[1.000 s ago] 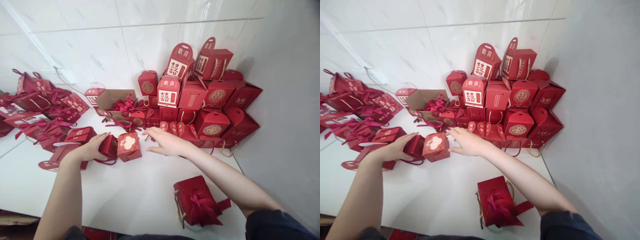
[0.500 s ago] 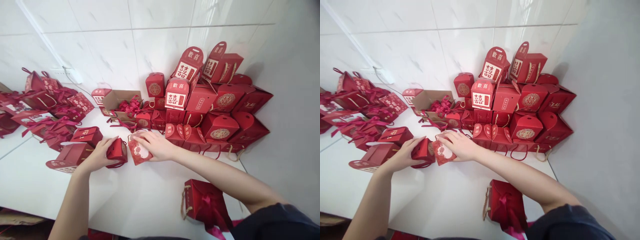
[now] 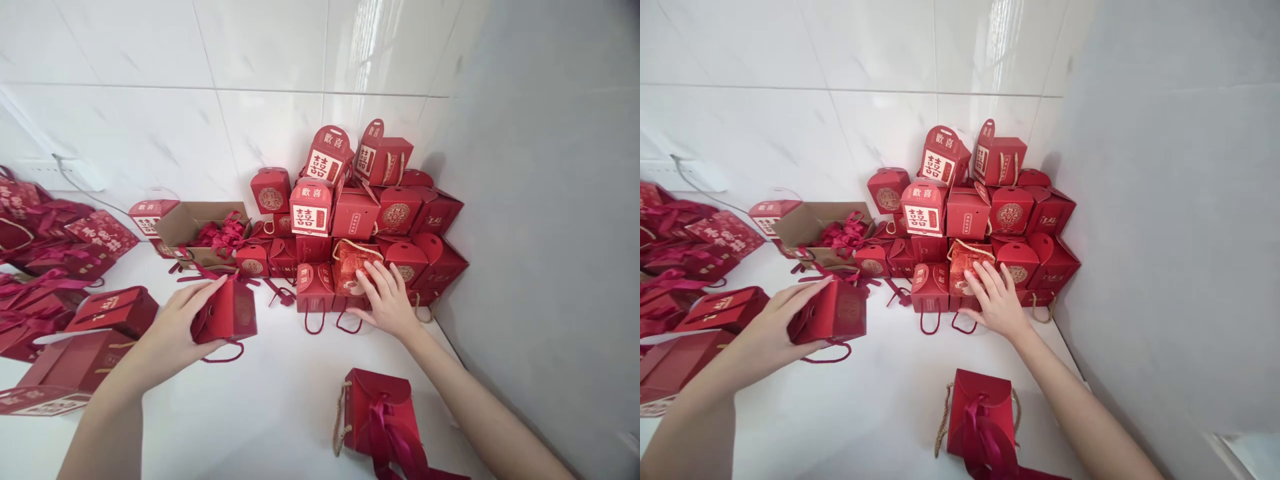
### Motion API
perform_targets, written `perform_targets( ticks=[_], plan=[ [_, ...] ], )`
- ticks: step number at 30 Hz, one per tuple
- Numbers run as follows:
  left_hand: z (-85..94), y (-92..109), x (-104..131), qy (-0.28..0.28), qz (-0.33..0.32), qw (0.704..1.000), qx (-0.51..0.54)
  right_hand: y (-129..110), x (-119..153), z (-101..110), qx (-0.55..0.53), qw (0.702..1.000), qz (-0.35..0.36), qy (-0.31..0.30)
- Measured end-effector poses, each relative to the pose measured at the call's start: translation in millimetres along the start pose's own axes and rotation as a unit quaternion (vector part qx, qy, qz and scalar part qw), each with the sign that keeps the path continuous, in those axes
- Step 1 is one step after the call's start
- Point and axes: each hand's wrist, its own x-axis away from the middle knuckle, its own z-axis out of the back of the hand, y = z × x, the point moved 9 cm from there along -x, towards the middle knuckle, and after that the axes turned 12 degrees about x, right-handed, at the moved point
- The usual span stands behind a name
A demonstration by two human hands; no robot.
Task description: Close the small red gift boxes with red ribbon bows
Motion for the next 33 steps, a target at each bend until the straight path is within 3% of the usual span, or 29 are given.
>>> perform_targets(
  ticks=[6,10,14,17,21,24,26,30,33],
  plan=[
    [-2.0,97,-51,-0.028,-0.110,0.993,0.026,5,4,-5,-0.042,0.998,-0.038,0.012],
    [-23.5,134,-97,-0.040,-0.170,0.984,0.043,13,9,-1,-0.069,0.994,-0.081,0.023],
    [-68.1,133,-136,-0.101,-0.172,0.977,0.070,24,8,7,-0.073,0.990,-0.123,0.011],
    [-88.0,126,-150,-0.094,-0.169,0.976,0.096,24,-3,5,-0.065,0.992,-0.098,-0.051],
    [-81.9,131,-146,-0.006,-0.221,0.969,0.115,19,-10,-4,-0.058,0.992,-0.039,-0.105],
    [-73.9,127,-138,0.051,-0.215,0.966,0.133,21,-8,1,-0.063,0.995,-0.013,-0.076],
    [-74.5,120,-135,0.060,-0.194,0.967,0.154,27,-10,12,-0.095,0.995,-0.006,-0.043],
    [-79.3,111,-132,0.058,-0.176,0.966,0.183,70,-19,41,-0.211,0.968,-0.137,0.010],
    [-81.4,109,-134,0.060,-0.177,0.964,0.187,94,-25,48,-0.310,0.927,-0.211,-0.001]
  ],
)
